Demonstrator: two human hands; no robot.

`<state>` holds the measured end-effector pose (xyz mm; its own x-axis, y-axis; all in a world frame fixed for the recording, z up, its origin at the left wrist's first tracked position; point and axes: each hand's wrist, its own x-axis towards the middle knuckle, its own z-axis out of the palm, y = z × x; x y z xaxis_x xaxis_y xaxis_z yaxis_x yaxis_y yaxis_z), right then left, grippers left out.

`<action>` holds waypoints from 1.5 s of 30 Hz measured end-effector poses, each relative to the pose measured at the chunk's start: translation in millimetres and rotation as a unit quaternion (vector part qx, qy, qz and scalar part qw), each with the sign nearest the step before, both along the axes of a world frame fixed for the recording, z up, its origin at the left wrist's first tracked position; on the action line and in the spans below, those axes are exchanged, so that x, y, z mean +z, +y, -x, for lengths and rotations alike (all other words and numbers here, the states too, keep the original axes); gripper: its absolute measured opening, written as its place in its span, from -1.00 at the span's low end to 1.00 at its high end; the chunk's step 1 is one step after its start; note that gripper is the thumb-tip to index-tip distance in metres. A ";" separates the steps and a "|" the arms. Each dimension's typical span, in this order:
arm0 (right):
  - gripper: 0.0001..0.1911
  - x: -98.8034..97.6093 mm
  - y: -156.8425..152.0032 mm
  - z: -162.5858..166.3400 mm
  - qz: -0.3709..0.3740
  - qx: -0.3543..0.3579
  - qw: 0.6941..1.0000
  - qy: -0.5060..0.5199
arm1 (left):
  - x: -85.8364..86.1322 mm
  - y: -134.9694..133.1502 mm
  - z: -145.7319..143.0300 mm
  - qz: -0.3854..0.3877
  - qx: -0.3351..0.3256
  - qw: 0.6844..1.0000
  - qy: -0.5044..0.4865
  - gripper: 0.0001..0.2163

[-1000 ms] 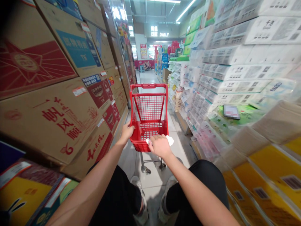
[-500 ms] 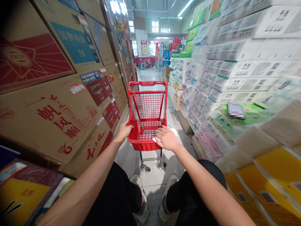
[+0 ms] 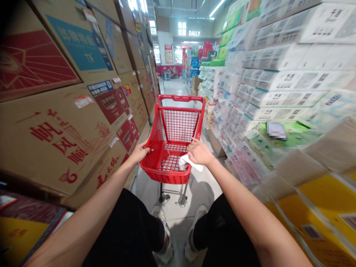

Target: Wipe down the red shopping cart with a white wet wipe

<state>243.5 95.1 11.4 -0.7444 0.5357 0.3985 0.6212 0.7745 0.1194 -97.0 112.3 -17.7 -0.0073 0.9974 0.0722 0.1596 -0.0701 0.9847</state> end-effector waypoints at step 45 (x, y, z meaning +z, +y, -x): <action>-0.67 -1.0 -54.2 32.0 -0.019 -0.121 0.992 -0.013 | 3.9 -96.1 -56.7 -0.289 -0.142 0.792 0.518 -0.87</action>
<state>211.5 40.8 10.4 -0.6067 0.6847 0.4038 0.7844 0.5982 0.1642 -40.2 16.2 -13.8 0.5738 0.7462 0.3375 0.7584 -0.6397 0.1249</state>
